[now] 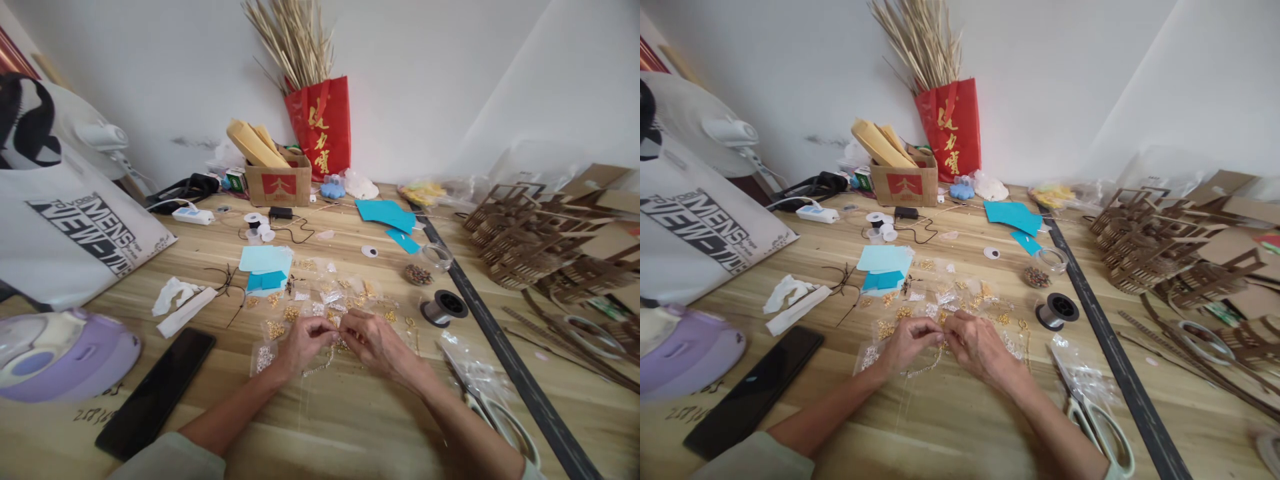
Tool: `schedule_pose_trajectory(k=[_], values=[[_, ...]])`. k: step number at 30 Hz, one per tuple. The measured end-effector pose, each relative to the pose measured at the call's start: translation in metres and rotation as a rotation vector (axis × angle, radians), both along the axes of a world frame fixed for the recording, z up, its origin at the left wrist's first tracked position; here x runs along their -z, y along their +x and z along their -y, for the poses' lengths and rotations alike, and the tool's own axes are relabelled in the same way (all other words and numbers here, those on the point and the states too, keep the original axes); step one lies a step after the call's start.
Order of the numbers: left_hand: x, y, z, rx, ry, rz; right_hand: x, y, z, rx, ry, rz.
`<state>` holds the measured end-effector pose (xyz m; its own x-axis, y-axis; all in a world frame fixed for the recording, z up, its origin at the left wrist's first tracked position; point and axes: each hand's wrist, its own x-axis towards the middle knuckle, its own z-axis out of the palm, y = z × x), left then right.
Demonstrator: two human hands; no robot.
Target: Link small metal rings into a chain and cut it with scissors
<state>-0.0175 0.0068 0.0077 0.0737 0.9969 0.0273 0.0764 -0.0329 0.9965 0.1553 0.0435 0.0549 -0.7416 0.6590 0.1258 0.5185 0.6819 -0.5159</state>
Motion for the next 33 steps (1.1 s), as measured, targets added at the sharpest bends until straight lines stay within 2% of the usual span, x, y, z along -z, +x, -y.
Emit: schedule_pose_trajectory(k=[10, 22, 28, 33], values=[[-0.001, 0.003, 0.0, -0.039, 0.008, -0.046, 0.0, -0.001, 0.002, -0.002, 0.023, 0.011], [-0.006, 0.002, 0.001, -0.038, 0.031, -0.032, 0.003, -0.002, -0.001, 0.01, -0.047, -0.043], [-0.008, -0.002, -0.001, 0.047, -0.057, 0.132, 0.001, 0.0, -0.002, 0.0, -0.145, -0.13], [-0.012, -0.004, -0.001, 0.093, -0.094, 0.19, -0.001, 0.002, -0.006, 0.03, -0.345, -0.153]])
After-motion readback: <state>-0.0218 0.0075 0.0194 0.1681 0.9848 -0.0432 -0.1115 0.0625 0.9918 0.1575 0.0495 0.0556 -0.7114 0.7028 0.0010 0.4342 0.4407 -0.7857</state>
